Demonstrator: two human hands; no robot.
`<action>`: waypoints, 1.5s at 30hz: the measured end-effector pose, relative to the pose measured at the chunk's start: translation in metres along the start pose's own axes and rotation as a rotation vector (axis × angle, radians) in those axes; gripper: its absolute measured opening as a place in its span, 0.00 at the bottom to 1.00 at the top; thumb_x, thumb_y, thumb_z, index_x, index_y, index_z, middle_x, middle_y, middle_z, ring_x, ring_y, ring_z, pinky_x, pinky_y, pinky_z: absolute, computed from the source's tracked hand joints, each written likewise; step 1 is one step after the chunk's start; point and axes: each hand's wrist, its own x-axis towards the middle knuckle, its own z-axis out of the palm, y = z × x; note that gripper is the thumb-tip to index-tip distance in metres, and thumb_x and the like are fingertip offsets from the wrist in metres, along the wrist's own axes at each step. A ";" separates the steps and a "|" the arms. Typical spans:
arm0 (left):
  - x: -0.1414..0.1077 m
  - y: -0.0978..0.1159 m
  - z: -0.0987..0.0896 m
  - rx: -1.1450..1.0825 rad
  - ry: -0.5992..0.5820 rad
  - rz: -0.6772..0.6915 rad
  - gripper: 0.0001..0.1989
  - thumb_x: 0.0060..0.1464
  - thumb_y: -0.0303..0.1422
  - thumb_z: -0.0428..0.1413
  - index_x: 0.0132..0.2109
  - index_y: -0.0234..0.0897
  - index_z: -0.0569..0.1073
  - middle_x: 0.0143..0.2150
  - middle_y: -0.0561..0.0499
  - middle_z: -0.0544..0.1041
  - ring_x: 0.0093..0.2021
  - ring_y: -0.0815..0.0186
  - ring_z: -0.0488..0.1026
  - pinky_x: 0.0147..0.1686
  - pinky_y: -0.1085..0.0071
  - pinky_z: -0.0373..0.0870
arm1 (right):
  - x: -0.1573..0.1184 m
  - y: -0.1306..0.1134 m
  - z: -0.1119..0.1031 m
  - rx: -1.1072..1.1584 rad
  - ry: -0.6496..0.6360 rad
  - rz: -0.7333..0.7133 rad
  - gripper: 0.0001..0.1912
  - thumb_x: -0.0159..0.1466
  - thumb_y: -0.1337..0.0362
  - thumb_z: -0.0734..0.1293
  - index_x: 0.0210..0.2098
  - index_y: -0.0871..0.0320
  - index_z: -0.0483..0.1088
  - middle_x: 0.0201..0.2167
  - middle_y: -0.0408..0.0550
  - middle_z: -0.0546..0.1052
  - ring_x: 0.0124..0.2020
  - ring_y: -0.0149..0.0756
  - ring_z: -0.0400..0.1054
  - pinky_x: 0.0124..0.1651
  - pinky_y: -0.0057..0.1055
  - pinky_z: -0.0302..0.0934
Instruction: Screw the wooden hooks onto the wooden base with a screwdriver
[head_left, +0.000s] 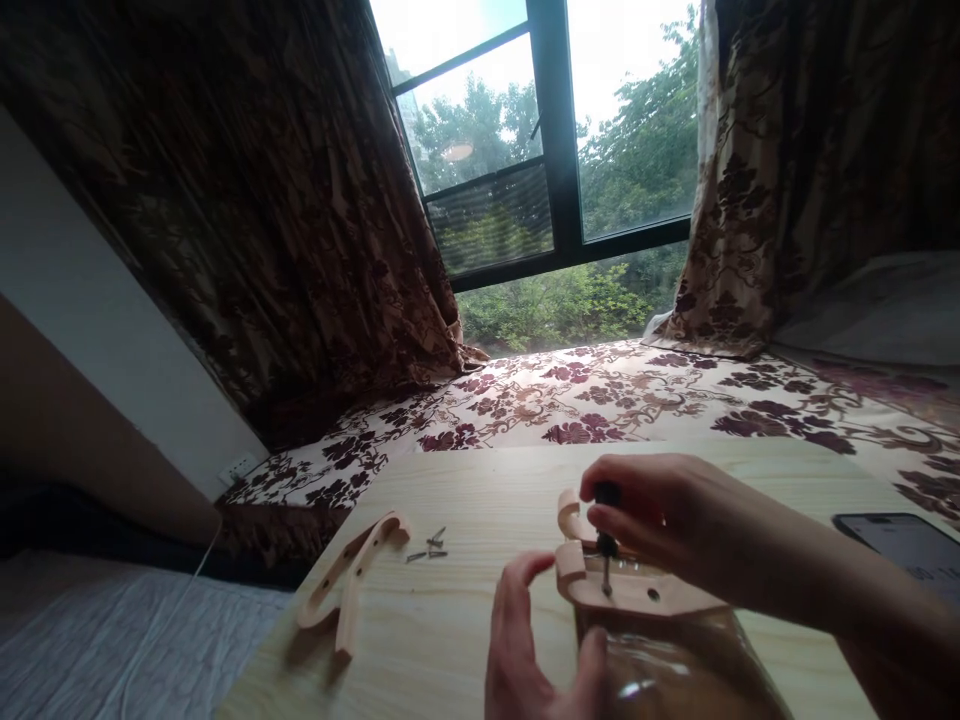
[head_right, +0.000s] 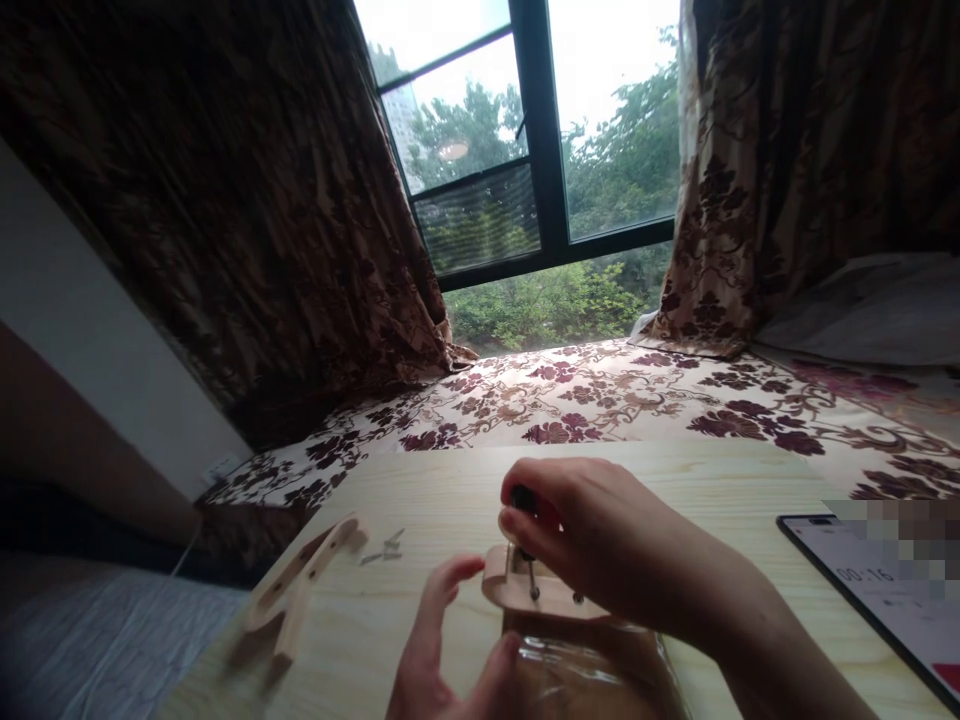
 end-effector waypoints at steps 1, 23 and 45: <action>0.009 0.001 0.000 -0.086 -0.159 -0.021 0.25 0.46 0.30 0.58 0.54 0.42 0.68 0.52 0.49 0.74 0.53 0.58 0.71 0.54 0.65 0.67 | 0.001 0.001 0.001 0.005 0.002 -0.001 0.06 0.67 0.63 0.61 0.36 0.53 0.70 0.27 0.39 0.74 0.26 0.30 0.64 0.28 0.25 0.55; -0.002 -0.020 0.028 -0.383 -0.155 -0.017 0.15 0.52 0.43 0.57 0.46 0.44 0.70 0.47 0.51 0.72 0.49 0.59 0.69 0.50 0.65 0.63 | -0.001 0.000 -0.002 0.022 0.028 0.037 0.07 0.65 0.59 0.65 0.33 0.53 0.70 0.22 0.36 0.71 0.22 0.26 0.61 0.25 0.21 0.54; -0.007 -0.030 0.034 -0.336 -0.077 -0.051 0.20 0.52 0.49 0.57 0.47 0.42 0.70 0.46 0.48 0.74 0.47 0.58 0.72 0.50 0.64 0.65 | 0.002 -0.004 -0.002 -0.041 0.064 -0.009 0.12 0.67 0.64 0.62 0.27 0.56 0.70 0.21 0.39 0.71 0.22 0.27 0.61 0.26 0.23 0.53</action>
